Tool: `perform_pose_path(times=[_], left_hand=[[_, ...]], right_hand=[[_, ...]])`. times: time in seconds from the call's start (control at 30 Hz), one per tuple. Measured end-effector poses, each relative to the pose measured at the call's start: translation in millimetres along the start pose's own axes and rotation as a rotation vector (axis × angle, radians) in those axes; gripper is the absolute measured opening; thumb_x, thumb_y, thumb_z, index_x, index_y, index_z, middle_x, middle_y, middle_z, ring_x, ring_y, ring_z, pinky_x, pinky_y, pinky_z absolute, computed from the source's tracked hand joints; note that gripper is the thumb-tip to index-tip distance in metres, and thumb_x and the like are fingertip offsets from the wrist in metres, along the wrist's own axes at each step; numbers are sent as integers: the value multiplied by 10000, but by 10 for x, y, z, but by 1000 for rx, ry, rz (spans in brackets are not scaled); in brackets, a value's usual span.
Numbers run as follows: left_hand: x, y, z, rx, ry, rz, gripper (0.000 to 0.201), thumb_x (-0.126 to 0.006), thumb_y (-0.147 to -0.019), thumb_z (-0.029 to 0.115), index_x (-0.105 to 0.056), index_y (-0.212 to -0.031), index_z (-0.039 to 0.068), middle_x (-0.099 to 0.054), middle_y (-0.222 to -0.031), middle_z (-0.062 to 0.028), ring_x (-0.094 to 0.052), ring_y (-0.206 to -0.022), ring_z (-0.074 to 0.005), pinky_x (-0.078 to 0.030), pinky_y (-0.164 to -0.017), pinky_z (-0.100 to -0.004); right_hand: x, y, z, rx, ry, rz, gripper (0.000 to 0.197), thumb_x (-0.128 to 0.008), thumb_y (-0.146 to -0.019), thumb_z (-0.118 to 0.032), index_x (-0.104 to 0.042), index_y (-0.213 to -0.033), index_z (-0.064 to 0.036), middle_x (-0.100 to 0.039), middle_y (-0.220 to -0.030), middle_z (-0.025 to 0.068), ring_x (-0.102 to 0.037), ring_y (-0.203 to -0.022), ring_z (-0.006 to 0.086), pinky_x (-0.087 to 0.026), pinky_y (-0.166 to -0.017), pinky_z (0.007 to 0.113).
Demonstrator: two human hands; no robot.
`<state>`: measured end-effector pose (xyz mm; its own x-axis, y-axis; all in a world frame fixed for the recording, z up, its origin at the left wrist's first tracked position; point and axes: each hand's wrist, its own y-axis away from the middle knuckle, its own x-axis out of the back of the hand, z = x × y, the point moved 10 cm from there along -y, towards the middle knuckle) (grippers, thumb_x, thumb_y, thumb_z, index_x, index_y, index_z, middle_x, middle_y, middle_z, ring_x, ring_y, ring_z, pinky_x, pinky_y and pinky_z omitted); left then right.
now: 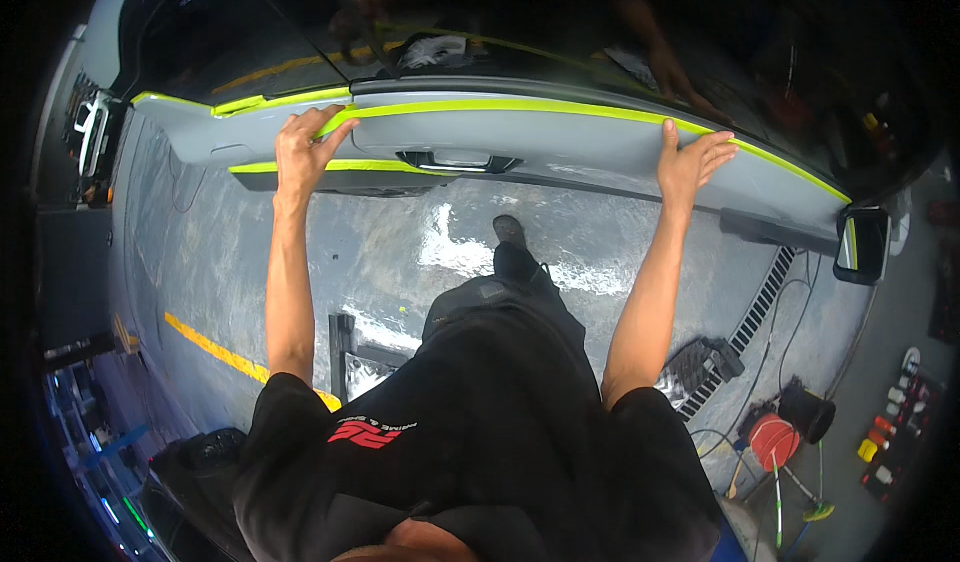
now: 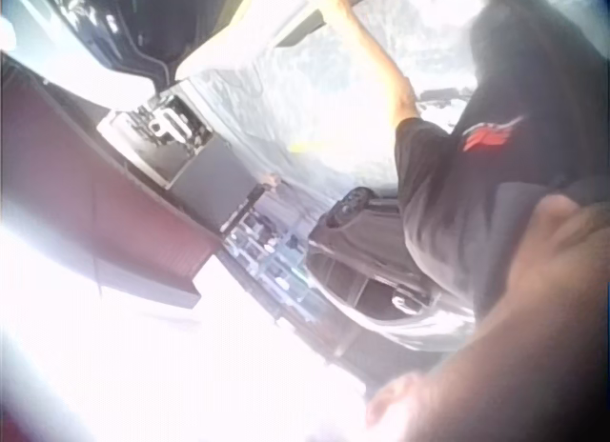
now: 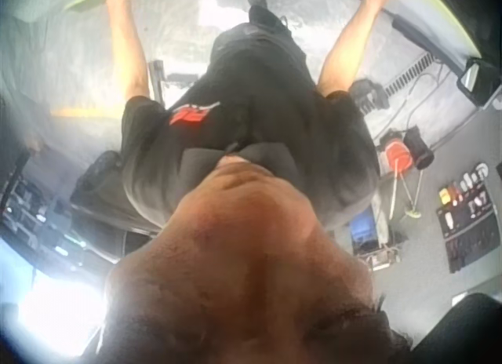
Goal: The person applies bright yellow tape to the body panels of a silver car. They wipe the surface with a cloth, then measure and apply strips of tape along the door edges, side mirror, and wheel arches, smoothing the tape to ensure adhesion.
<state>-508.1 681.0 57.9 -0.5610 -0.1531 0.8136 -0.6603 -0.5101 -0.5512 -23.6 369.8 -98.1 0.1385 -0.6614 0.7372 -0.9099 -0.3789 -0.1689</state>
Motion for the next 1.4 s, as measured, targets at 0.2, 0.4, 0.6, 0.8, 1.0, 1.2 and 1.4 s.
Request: perform_pose_path(times=[0.2,0.4,0.6,0.8,1.0,1.2,1.4], left_hand=[[-81,-60,-447,292,298,-173,317,-874,-884,215,-817,-1133,29,-670,-813,-110,-579,-777,-233,-491,-743,-391],[44,223,-1041,194,542,-94,227,-888,-840,146,-829,-1023,27,-678,-785,-104,-575,-779,-251,-466,-833,-408],[279,49,-957,81,261,20,201,-931,-801,158,-815,-900,27,-720,-786,-91,-615,-708,-259,-464,-766,-386],[226,158,-808,13,21,229,202,-921,-821,175,-817,-908,27,-759,-817,-93,-690,-709,-272,-456,-726,-373],[81,160,-819,-56,-38,284,179,-893,-855,215,-803,-911,71,-710,-843,-47,-667,-835,-270,-442,-805,-415],[35,218,-826,-34,-134,329,144,-882,-842,227,-832,-953,150,-678,-888,2,-619,-945,-237,-415,-876,-445],[-62,245,-786,-7,-141,366,145,-868,-852,260,-835,-978,195,-672,-914,31,-602,-1008,-240,-377,-975,-475]], right_hand=[[37,-10,129,19,-27,68,1198,-652,-1016,-606,93,-1667,71,130,-1702,423,133,-1613,528,-15,-1312,585],[47,-10,137,16,-77,98,1161,-686,-1019,-543,45,-1674,76,102,-1711,417,119,-1627,495,-5,-1327,517],[-49,13,138,-8,-108,174,1099,-635,-1043,-548,2,-1673,90,83,-1745,348,126,-1627,481,-16,-1333,515],[-237,302,-227,-77,-188,202,1097,-670,-1018,-556,-49,-1690,50,58,-1761,316,82,-1621,519,-94,-1327,545],[-399,487,-480,-134,-275,237,1142,-697,-979,-620,-83,-1703,14,44,-1778,276,66,-1621,525,-67,-1323,554],[-642,688,-995,-170,-313,197,1265,-761,-890,-688,-80,-1709,-4,53,-1770,292,108,-1606,553,-106,-1310,622],[-888,778,-1254,-122,-205,260,1295,-752,-890,-700,-45,-1704,18,38,-1757,331,85,-1610,558,-119,-1286,670]])
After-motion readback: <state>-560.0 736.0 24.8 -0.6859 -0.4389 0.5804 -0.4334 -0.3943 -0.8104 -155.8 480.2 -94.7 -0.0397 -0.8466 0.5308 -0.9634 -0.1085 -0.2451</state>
